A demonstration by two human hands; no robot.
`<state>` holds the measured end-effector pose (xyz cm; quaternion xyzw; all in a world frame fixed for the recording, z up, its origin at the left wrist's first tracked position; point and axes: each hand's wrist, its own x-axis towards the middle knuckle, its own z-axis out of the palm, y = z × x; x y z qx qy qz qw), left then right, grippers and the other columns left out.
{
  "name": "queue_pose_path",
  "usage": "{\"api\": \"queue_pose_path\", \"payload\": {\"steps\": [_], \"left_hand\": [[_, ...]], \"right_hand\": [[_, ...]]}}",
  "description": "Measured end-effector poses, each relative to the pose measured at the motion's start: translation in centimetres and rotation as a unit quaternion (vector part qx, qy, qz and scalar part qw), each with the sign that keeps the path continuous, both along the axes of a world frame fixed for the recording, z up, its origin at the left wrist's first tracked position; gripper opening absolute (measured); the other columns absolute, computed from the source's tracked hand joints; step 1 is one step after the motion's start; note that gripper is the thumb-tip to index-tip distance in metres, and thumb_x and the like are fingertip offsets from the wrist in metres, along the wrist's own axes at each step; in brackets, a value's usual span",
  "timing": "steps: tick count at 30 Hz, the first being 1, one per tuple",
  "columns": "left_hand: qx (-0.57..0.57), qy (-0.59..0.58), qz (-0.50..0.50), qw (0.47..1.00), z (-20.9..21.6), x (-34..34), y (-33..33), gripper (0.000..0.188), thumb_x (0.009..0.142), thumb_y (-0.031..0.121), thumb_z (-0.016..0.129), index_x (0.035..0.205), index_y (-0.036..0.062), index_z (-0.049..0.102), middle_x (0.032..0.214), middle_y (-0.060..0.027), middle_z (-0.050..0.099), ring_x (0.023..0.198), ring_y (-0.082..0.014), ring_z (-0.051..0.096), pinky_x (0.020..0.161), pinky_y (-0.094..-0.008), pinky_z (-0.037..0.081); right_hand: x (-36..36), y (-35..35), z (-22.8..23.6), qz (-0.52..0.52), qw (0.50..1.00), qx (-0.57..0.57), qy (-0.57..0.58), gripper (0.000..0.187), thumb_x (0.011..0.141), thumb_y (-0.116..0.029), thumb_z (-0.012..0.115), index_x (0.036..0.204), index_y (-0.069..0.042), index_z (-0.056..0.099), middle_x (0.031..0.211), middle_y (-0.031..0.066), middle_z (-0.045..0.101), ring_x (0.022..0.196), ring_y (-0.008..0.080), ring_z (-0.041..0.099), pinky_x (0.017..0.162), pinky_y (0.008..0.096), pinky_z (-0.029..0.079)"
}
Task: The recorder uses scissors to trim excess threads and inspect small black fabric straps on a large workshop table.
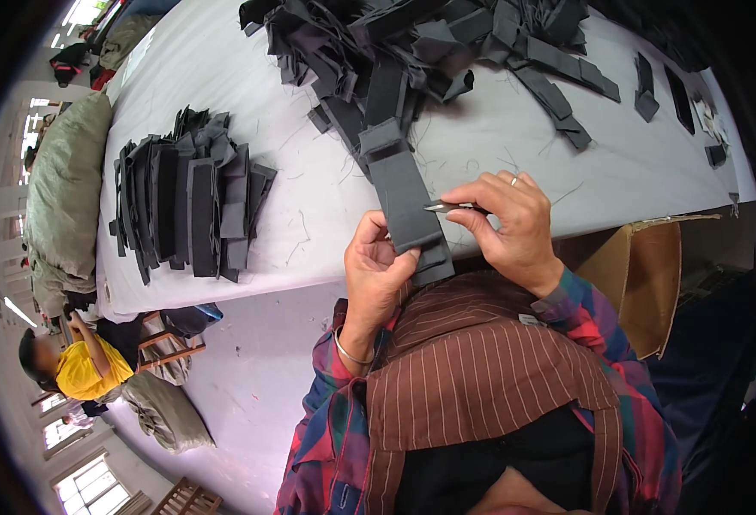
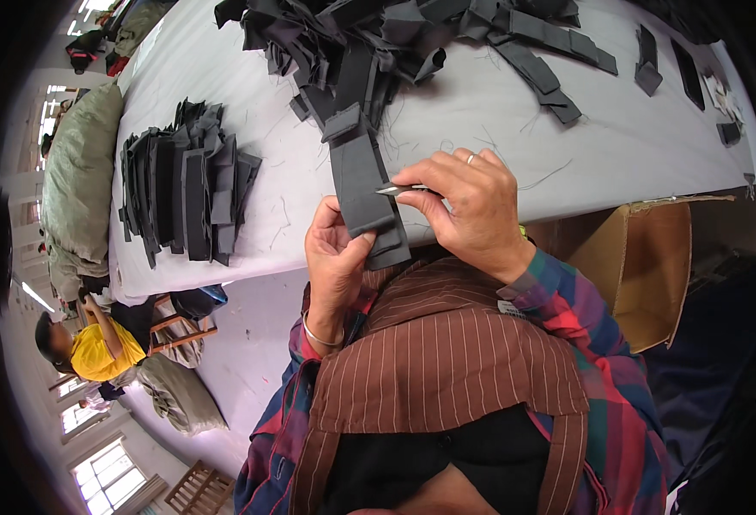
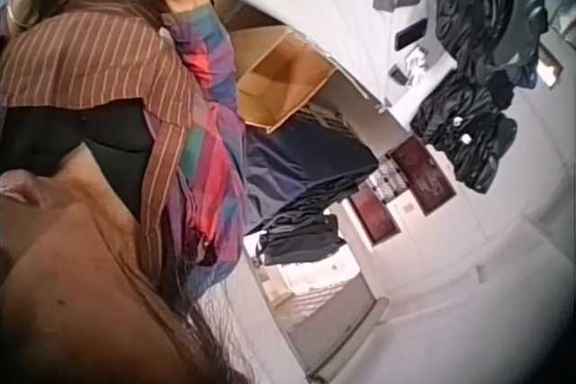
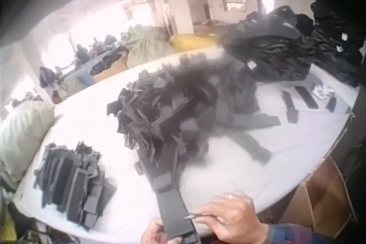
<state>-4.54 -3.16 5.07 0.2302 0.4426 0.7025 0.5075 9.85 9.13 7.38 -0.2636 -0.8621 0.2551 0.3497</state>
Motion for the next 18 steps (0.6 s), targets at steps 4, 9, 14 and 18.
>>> {"api": "queue_pose_path", "payload": {"steps": [4, 9, 14, 18], "left_hand": [[-0.003, 0.008, 0.001, 1.000, -0.13, 0.13, -0.33, 0.033, 0.075, -0.016, 0.053, 0.104, -0.0012, 0.050, 0.104, -0.0060, 0.056, 0.096, -0.0116, 0.056, 0.087, -0.0249, 0.045], [0.001, 0.095, 0.014, 0.995, -0.26, 0.60, -0.09, 0.033, 0.076, -0.014, 0.056, 0.106, -0.0028, 0.052, 0.104, -0.0058, 0.057, 0.096, -0.0110, 0.056, 0.088, -0.0245, 0.045], [0.008, 0.118, 0.012, 0.993, -0.36, 0.57, -0.24, 0.034, 0.075, -0.014, 0.055, 0.106, -0.0030, 0.053, 0.103, -0.0050, 0.057, 0.097, -0.0109, 0.056, 0.088, -0.0244, 0.045], [0.009, 0.076, 0.013, 0.997, 0.03, 0.23, -0.53, 0.034, 0.074, -0.017, 0.052, 0.106, -0.0035, 0.054, 0.103, -0.0037, 0.056, 0.098, -0.0111, 0.056, 0.089, -0.0247, 0.044]], "right_hand": [[0.33, 0.05, 0.33, 0.023, 1.000, -0.016, -0.007, 0.013, 0.074, -0.017, 0.074, 0.084, -0.013, 0.068, 0.069, -0.0017, 0.061, 0.061, 0.0169, 0.053, 0.059, 0.0302, 0.035], [-0.16, -0.41, 0.44, 0.045, 0.988, -0.145, 0.024, 0.013, 0.075, -0.017, 0.072, 0.085, -0.011, 0.067, 0.071, 0.0015, 0.063, 0.063, 0.0176, 0.057, 0.062, 0.0297, 0.039], [-0.07, -0.46, 0.70, 0.081, 0.986, -0.148, -0.014, 0.017, 0.073, -0.008, 0.071, 0.090, -0.005, 0.068, 0.079, 0.0062, 0.066, 0.069, 0.0193, 0.059, 0.069, 0.0299, 0.045], [0.31, -0.49, 0.58, 0.058, 0.988, -0.146, 0.008, 0.016, 0.074, -0.011, 0.072, 0.089, -0.007, 0.067, 0.077, 0.0042, 0.065, 0.067, 0.0189, 0.058, 0.066, 0.0300, 0.043]]}}
